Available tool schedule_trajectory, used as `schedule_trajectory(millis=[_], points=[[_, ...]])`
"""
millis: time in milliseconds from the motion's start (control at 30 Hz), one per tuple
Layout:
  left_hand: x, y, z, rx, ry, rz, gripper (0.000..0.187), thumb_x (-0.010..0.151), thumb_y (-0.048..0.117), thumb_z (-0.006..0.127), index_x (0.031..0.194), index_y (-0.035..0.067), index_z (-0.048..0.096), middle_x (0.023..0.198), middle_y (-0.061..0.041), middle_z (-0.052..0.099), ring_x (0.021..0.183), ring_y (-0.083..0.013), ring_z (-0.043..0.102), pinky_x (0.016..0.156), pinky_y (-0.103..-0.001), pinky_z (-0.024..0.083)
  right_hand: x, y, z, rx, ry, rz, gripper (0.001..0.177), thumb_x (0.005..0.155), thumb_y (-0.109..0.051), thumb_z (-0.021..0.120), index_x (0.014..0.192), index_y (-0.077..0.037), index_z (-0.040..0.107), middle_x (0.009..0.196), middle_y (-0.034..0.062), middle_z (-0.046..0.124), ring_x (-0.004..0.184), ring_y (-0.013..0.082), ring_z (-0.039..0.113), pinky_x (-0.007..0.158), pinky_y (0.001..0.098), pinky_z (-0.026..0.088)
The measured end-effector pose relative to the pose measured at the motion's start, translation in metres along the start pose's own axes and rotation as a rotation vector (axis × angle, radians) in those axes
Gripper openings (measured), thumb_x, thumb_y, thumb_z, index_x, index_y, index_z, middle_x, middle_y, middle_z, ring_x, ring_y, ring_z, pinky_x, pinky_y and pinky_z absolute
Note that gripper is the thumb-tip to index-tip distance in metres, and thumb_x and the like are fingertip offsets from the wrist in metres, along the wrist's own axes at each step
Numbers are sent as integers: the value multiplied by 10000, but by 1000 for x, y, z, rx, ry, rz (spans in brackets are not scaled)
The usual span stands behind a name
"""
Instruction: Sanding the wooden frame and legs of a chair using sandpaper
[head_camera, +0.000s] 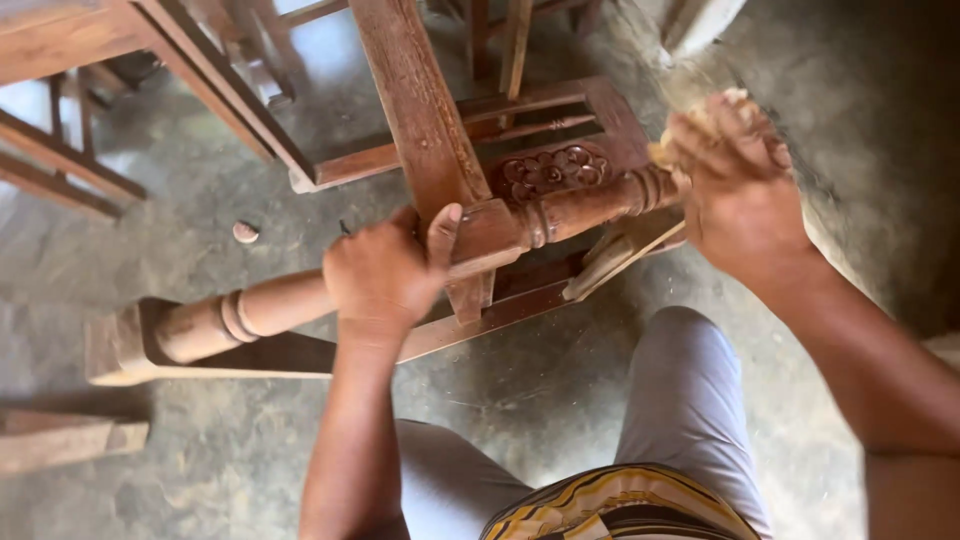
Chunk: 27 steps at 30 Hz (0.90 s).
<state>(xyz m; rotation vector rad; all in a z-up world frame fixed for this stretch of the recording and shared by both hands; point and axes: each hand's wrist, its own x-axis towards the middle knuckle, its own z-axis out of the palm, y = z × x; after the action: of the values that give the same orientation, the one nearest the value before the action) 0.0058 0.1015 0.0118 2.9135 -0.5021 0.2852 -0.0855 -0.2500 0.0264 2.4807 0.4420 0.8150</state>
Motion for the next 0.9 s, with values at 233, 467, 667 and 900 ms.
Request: schedule_trajectory(millis=[233,467,667,900], points=[[-6,-12,11,-48,420,198,656,1077,637,475,693,126,620,480,-39,558,344,-222,483,480,-343,458,17,-10,14,-226,-44,320,456,973,-203,746,1400,-45,754,1486,154,673,1096,270,732,830,299,645],[-5,-17,13,-131,334,224,654,1079,624,444,709,114,621,482,-70,593,332,-231,490,519,-358,432,-10,9,9,167,-177,199,591,894,-59,774,1480,-135,769,1800,122,354,1617,378,350,1288,456,388],[-5,-19,12,-83,341,259,676,1093,630,390,758,92,626,517,-64,609,354,-232,531,557,-363,467,20,-4,-7,-239,-502,322,511,1070,-573,559,1567,-465,602,1654,118,423,760,163,717,498,244,585],[-5,-21,15,-99,374,293,674,1108,626,347,734,121,590,503,-39,570,343,-201,495,534,-345,451,1,-6,37,-396,-265,428,142,1086,-375,721,1098,-237,753,989,-60,672,698,66,579,470,205,466]])
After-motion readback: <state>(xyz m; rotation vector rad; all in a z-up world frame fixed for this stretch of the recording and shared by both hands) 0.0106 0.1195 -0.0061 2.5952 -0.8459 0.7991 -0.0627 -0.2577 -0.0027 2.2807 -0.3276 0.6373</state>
